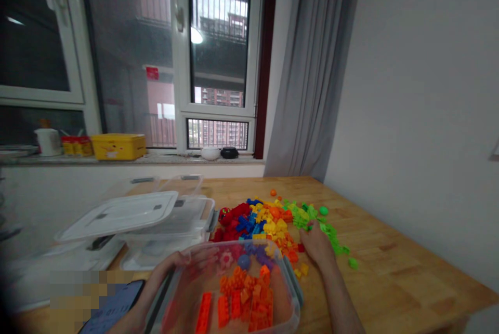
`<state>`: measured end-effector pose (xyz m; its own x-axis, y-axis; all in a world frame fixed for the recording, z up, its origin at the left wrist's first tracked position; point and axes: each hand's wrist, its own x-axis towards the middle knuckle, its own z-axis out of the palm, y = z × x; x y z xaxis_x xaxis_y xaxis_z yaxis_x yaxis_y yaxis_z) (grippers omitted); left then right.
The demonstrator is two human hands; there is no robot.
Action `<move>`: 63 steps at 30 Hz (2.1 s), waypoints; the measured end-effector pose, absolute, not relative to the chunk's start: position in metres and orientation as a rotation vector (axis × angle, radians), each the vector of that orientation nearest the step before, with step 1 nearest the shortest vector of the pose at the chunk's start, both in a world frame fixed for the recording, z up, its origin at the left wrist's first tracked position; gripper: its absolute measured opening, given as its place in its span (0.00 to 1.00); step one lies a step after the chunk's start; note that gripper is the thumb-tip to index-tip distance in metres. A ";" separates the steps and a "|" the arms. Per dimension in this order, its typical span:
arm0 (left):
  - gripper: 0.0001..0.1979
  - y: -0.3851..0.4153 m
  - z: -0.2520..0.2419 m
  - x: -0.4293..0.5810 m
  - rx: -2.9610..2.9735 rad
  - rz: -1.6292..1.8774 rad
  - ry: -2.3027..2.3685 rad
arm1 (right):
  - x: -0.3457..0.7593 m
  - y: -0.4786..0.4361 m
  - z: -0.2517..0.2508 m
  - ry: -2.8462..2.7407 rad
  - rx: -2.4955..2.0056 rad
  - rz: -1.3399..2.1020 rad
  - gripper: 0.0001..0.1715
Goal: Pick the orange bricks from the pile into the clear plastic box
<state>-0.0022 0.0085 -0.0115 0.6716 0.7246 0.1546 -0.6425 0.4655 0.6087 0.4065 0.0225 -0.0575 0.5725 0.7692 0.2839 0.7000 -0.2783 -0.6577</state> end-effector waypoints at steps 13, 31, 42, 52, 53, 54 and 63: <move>0.30 0.010 -0.011 -0.003 0.692 0.836 0.145 | 0.326 0.000 -0.029 -1.145 -0.771 1.255 0.20; 0.29 0.005 -0.004 -0.001 0.711 0.823 0.150 | 0.331 0.003 -0.030 -1.132 -0.816 1.163 0.19; 0.30 0.008 -0.007 -0.001 0.706 0.821 0.177 | 0.388 0.028 -0.058 -1.219 -1.727 0.148 0.19; 0.27 0.004 -0.005 -0.001 0.712 0.855 0.200 | 0.388 0.024 -0.064 -1.381 -1.997 0.147 0.10; 0.27 0.004 -0.005 -0.001 0.714 0.854 0.203 | 0.388 0.024 -0.064 -1.387 -2.006 0.155 0.10; 0.27 0.004 -0.005 -0.001 0.718 0.852 0.206 | 0.388 0.024 -0.065 -1.391 -2.012 0.164 0.10; 0.26 0.009 -0.014 -0.001 0.782 0.845 0.248 | 0.391 0.029 -0.075 -1.410 -2.007 0.188 0.09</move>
<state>-0.0005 0.0090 -0.0137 0.6553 0.7488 0.0994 -0.5765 0.4106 0.7064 0.3911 0.0293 -0.0746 0.4059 0.8790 0.2501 0.7828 -0.1931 -0.5916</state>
